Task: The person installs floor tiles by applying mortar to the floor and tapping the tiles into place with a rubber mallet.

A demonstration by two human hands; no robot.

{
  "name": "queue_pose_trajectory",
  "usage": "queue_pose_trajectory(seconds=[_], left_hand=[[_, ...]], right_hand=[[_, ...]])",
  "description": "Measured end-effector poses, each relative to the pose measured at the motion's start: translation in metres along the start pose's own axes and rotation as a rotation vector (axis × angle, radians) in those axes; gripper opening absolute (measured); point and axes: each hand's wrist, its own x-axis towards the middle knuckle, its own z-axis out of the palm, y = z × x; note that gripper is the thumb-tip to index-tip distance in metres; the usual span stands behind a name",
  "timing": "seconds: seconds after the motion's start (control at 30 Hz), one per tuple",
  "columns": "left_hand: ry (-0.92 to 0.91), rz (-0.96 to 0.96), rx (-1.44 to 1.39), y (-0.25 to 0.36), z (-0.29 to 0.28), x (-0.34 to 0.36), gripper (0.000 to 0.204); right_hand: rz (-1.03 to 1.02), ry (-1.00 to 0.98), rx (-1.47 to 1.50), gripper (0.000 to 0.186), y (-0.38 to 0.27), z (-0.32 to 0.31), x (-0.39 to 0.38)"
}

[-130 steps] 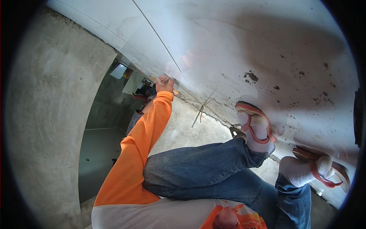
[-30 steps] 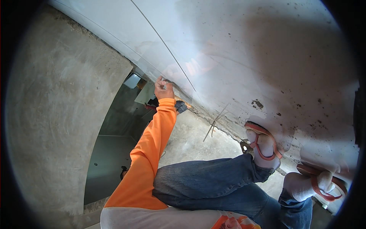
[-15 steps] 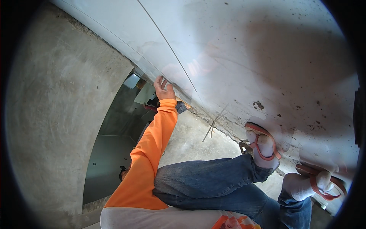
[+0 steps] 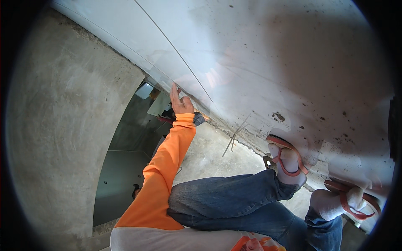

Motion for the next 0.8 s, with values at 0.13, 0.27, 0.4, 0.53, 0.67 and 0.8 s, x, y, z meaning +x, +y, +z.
queue_pose_trajectory(seconds=[0.13,0.27,0.4,0.53,0.67,0.8], left_hand=[[-0.015,0.025,0.017,0.003,-0.002,0.000,0.063],[-0.009,0.059,0.023,0.003,-0.001,0.000,0.063],[-0.005,-0.063,-0.043,0.004,0.000,-0.002,0.062],[-0.031,-0.080,-0.056,0.006,-0.001,-0.004,0.062],[-0.041,-0.049,-0.005,0.009,-0.002,-0.003,0.062],[-0.016,-0.083,-0.036,0.011,-0.001,-0.003,0.062]], right_hand=[[0.011,-0.007,0.009,0.055,0.002,-0.002,0.000],[0.004,-0.004,0.014,0.055,0.003,-0.004,-0.002],[0.004,-0.011,0.023,0.056,0.003,-0.001,-0.005],[0.005,-0.018,0.039,0.057,0.005,0.004,-0.005],[0.010,-0.027,0.042,0.057,0.006,-0.002,-0.003],[0.053,-0.027,0.029,0.055,0.007,-0.020,0.000]])
